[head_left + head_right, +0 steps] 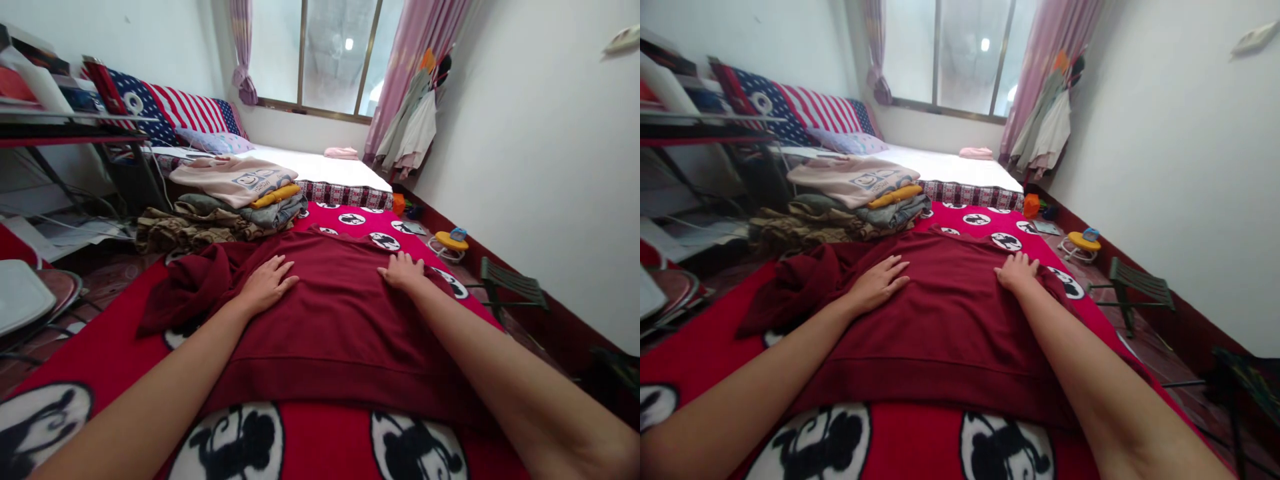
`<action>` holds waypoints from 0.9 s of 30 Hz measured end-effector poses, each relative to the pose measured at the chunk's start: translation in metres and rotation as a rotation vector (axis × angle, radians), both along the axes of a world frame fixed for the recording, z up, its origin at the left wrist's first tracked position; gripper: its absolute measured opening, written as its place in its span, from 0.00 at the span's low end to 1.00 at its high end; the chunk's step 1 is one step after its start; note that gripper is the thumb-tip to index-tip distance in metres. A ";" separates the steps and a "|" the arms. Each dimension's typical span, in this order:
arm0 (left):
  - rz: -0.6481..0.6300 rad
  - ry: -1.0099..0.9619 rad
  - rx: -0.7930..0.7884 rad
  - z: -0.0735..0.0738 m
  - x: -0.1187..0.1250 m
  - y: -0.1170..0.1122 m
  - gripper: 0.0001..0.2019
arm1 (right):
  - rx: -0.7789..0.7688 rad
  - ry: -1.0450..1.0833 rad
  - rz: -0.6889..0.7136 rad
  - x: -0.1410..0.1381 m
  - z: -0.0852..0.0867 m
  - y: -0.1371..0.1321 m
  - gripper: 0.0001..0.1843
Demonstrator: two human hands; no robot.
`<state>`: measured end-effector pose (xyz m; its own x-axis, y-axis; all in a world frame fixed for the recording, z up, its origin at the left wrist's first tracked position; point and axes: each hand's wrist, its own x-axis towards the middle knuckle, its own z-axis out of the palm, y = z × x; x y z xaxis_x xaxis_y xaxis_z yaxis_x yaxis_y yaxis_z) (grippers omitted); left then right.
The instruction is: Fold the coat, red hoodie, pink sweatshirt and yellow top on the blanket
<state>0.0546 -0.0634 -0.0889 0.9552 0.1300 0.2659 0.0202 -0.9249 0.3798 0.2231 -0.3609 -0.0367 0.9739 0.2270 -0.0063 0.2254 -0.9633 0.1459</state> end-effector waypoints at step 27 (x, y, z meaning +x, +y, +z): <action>0.343 -0.331 0.009 0.070 -0.078 0.017 0.28 | 1.006 -0.091 0.687 -0.063 -0.043 0.040 0.16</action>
<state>-0.0232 -0.0465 -0.0191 0.7213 0.4189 0.5516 0.2039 -0.8895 0.4089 0.1602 -0.3206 -0.0793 0.6372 0.5588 0.5307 0.7598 -0.3402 -0.5541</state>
